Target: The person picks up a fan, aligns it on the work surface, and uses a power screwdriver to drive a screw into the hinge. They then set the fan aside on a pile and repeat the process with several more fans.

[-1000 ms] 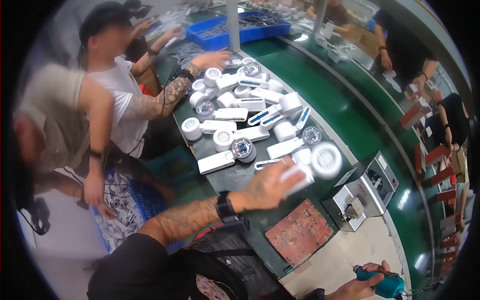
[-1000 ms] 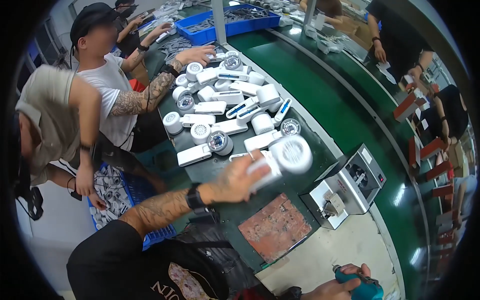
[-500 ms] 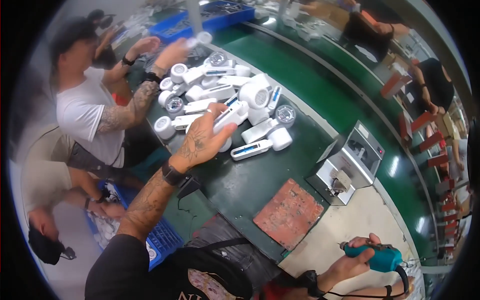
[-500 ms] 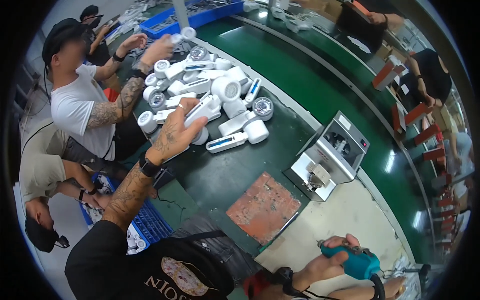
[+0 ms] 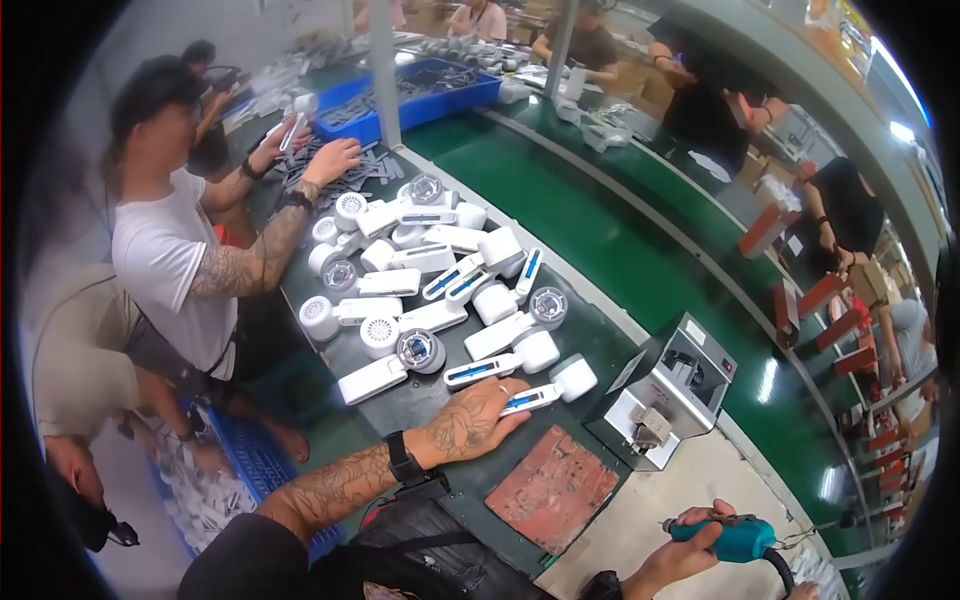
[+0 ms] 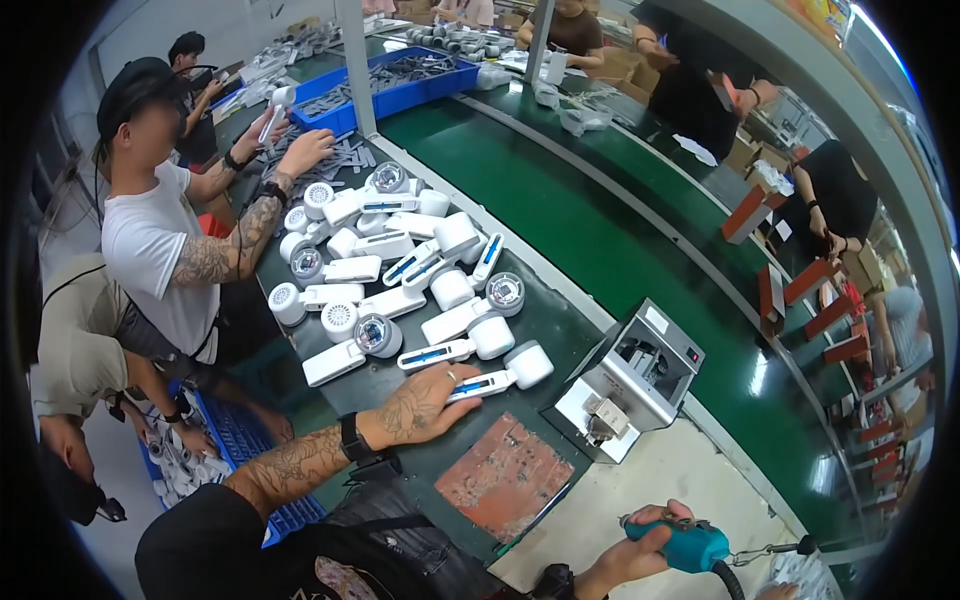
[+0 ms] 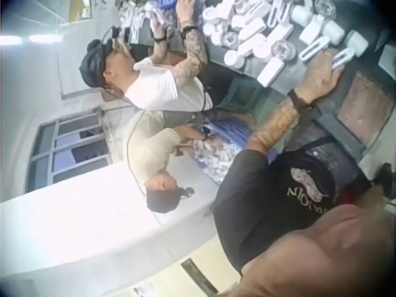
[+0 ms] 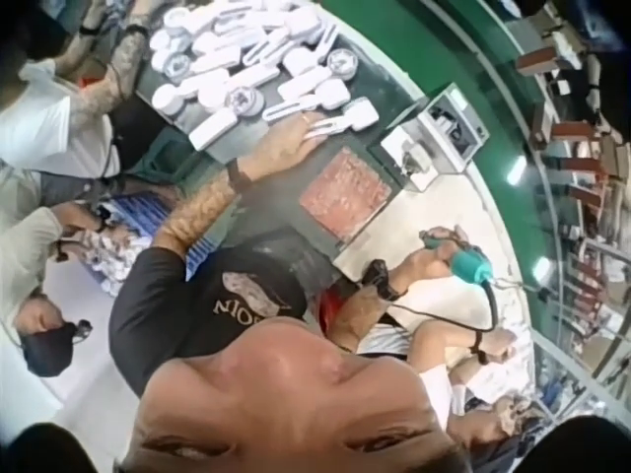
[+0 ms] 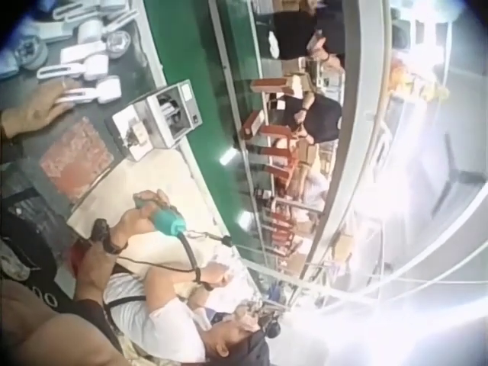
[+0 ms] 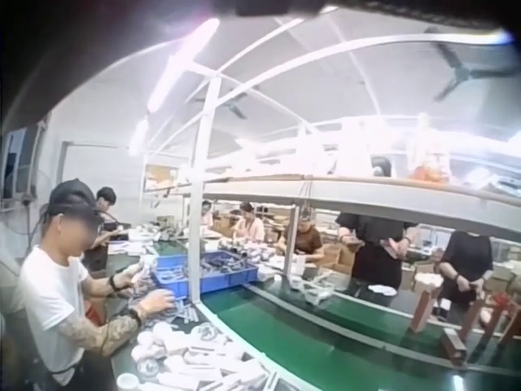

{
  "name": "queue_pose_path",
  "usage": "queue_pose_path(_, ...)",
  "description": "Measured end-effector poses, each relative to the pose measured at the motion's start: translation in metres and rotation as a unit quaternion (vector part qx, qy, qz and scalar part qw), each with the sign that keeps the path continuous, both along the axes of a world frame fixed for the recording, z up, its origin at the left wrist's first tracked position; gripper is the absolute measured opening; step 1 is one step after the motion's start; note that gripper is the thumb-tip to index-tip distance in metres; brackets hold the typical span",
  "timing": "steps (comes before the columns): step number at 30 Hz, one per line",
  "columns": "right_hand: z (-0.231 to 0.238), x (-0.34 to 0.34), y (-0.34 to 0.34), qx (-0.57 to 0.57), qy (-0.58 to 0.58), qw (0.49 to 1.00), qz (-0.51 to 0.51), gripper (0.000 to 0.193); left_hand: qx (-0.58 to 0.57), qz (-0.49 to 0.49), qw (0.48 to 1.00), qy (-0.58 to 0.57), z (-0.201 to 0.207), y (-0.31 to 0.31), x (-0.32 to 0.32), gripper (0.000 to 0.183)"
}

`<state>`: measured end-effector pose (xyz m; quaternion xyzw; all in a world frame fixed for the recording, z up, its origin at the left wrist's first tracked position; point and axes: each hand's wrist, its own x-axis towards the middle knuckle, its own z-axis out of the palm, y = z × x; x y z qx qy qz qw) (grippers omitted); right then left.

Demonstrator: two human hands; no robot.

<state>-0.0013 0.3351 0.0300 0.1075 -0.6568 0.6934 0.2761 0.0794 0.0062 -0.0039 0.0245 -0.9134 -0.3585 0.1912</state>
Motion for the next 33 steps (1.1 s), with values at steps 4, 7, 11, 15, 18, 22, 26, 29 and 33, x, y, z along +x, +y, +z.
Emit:
queue_pose_path(4,0.014,0.004,-0.007,0.012,-0.004,0.999,-0.042,0.068,0.028,-0.002,1.0,-0.008,0.0,-0.007,0.005,0.042)
queue_pose_path(7,0.022,0.007,-0.013,0.025,0.051,0.996,-0.063,0.067,0.065,-0.058,0.996,-0.019,0.005,-0.011,0.009,0.047)
queue_pose_path(11,0.025,0.016,-0.022,0.011,0.023,0.999,-0.033,0.06,0.098,-0.031,0.992,-0.074,-0.005,-0.022,0.023,0.048)
queue_pose_path(15,0.008,0.012,0.0,0.004,-0.007,1.0,-0.027,0.059,0.081,-0.029,0.994,-0.068,-0.001,-0.016,0.011,0.045)
queue_pose_path(18,0.005,0.013,0.002,-0.012,0.004,1.0,0.004,0.057,0.018,-0.033,0.999,0.005,0.0,-0.019,0.004,0.047)
queue_pose_path(22,0.01,0.036,0.003,-0.001,-0.056,0.998,0.021,0.064,-0.057,0.005,0.998,0.028,0.021,-0.001,0.01,0.065)
queue_pose_path(26,0.024,0.063,0.008,-0.014,-0.102,0.994,0.019,0.066,-0.071,0.0,0.997,0.041,0.057,0.021,0.015,0.056)
queue_pose_path(29,0.036,0.074,0.007,-0.036,-0.143,0.988,0.051,0.066,-0.016,-0.057,0.997,0.052,0.08,0.043,0.005,0.051)
queue_pose_path(33,0.04,0.081,0.018,-0.035,-0.133,0.989,0.062,0.067,-0.036,-0.236,0.968,0.075,0.086,0.075,-0.022,0.053)
